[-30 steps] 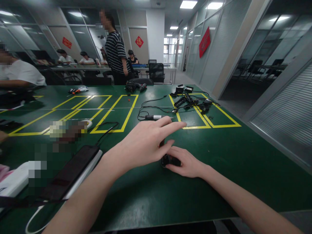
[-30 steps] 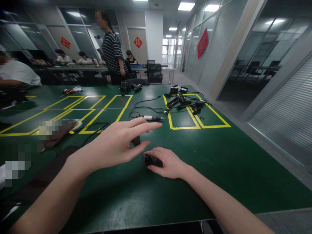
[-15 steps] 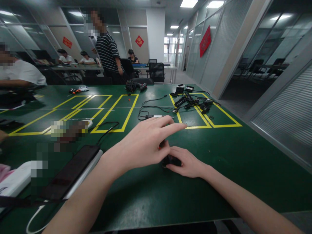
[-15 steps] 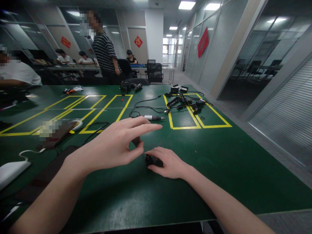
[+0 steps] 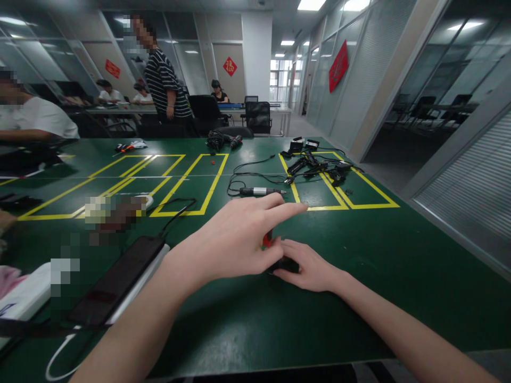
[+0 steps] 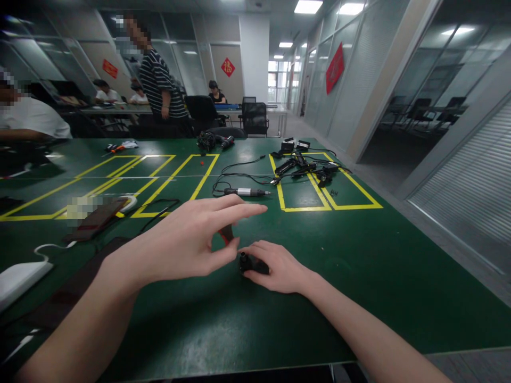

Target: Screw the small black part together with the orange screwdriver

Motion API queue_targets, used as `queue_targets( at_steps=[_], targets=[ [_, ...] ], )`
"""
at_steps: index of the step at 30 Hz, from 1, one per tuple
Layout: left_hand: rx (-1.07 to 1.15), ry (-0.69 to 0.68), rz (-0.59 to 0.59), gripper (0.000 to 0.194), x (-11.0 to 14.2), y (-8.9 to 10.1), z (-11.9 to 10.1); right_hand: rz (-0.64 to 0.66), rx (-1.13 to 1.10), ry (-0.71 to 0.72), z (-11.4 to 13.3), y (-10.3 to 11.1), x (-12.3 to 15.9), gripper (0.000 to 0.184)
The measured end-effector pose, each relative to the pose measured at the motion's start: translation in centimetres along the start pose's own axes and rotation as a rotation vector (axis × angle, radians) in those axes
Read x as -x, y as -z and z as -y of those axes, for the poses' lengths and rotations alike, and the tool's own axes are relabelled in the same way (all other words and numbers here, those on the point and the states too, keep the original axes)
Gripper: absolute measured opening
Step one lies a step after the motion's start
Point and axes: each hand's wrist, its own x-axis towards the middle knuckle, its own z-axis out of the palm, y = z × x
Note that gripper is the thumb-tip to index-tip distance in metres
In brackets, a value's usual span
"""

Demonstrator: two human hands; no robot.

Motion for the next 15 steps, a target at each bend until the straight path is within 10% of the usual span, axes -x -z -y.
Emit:
queue_targets(
  at_steps=[15],
  targets=[
    [0.081, -0.009, -0.001, 0.061, 0.22, -0.02, 0.25, -0.014, 0.002, -0.007, -0.16, 0.02, 0.10, 0.035]
  ],
)
